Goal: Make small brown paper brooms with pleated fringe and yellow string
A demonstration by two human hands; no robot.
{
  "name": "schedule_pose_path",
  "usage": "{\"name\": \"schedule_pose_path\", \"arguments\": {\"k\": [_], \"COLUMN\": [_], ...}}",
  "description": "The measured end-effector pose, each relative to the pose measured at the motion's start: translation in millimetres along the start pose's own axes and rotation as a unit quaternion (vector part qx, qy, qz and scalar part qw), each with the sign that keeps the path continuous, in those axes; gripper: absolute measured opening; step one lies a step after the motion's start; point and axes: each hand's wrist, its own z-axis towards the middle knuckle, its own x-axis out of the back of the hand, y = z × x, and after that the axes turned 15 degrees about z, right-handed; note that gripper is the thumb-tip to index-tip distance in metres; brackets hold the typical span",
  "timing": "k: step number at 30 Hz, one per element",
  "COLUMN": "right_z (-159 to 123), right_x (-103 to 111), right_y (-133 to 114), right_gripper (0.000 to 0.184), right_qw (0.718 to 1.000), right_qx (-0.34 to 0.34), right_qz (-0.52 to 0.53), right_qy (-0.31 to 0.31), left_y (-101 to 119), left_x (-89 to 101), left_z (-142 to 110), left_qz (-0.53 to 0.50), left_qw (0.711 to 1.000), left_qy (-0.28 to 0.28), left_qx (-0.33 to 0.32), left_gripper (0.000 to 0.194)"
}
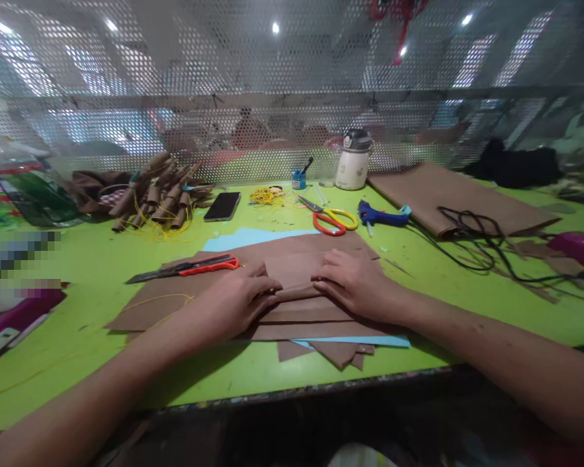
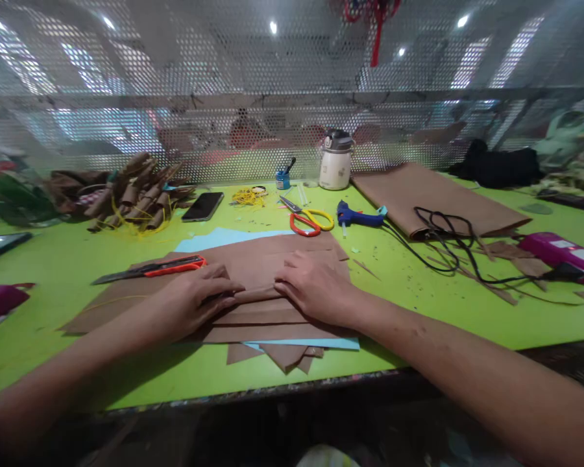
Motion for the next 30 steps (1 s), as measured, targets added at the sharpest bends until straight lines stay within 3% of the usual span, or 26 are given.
{"name": "schedule_pose_path", "arguments": {"k": [4,9,14,18,24,30], "right_z": [3.0,2.0,-2.0,-3.3,0.1,1.3], "right_x": [-0.4,-0.7,3.1,9.0,8.1,5.6], "right_y": [6.5,9.8,-2.7,-9.9,5.3,15.5], "right_gripper": [0.019,0.014,0.02,0.022,0.023,0.026], "right_qw": [0.999,0.997,0.999,0.999,0.999,0.998], "right_qx": [-0.009,-0.029,-0.014,-0.004,-0.015,-0.013], "right_qz": [0.034,0.067,-0.004,-0.036,0.013,0.061], "right_qy": [0.005,0.019,0.03,-0.018,-0.031,-0.016], "left_y": [-1.5,-3.7,-4.3,-4.4,-8.7,-4.0], "left_x": [-0.4,-0.5,-1.0,-0.2,-6.1,-5.3], "left_z": [-3.1,-3.3,-0.5,1.6,4.6,1.9], "left_qz": [-0.016,-0.013,0.018,0.033,-0.001,0.033], "left_qw": [1.0,1.0,1.0,0.999,0.999,0.998], "left_qy": [0.007,0.008,0.021,0.011,0.033,0.049], "left_qx": [0.02,-0.013,-0.01,-0.005,0.012,0.02], "left_gripper": [0.027,0.024,0.033,0.036,0.031,0.037]}}
